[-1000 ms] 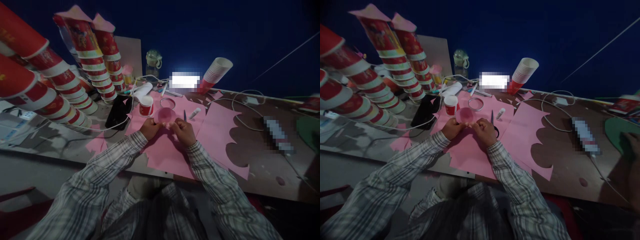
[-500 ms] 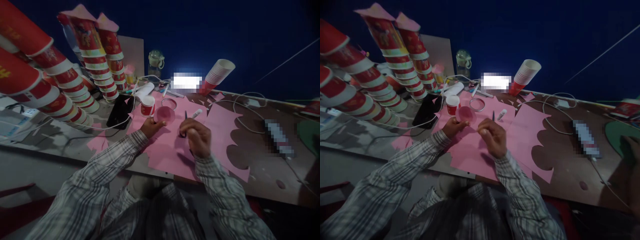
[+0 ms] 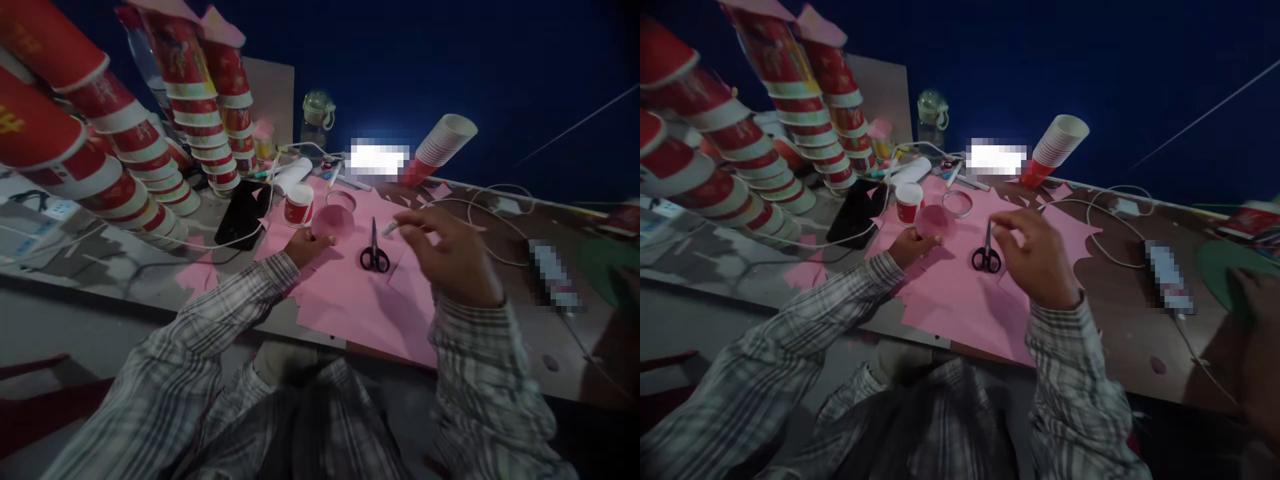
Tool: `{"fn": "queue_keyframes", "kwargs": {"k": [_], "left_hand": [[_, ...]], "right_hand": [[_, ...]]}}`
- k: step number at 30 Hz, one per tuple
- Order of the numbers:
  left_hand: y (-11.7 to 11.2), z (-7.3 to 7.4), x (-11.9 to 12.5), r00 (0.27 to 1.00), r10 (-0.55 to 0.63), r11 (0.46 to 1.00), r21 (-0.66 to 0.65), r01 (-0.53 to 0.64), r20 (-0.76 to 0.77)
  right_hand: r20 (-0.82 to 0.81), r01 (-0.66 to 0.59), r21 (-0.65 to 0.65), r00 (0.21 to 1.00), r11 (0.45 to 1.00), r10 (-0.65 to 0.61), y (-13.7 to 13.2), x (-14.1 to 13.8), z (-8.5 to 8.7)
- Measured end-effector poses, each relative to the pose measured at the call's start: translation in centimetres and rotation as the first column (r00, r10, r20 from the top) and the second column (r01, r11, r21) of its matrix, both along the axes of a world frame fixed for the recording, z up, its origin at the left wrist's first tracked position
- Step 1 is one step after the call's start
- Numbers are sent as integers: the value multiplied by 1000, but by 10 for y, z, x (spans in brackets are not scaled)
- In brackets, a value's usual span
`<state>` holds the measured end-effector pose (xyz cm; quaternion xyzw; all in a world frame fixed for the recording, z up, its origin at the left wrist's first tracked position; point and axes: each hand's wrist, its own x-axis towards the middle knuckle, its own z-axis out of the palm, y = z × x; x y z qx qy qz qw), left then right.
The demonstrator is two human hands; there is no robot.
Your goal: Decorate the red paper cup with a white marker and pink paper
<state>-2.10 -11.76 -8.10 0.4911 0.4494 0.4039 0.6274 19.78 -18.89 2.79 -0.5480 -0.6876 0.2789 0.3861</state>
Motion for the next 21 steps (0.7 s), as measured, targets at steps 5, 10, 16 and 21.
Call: {"fn": "queue_keyframes", "kwargs": {"k": [5,10,16,21], "left_hand": [[-3,6,0,997,-71,997,33,71,-26],[-8,12,2,992,-110,994,0,111,57],[-8,13,1,976,-215,977,8,215,-17],[-8,18,-4,983,-173,958,219,183,-67]], "right_hand": [[-166,-17,-271,986,962,-30,15,-28,-22],[-169,-26,-314,985,949,-28,32,-43,-48],[-216,81,-305,965,949,-152,40,-44,-67],[-279,239,-316,902,918,-331,46,-40,-84]]}}
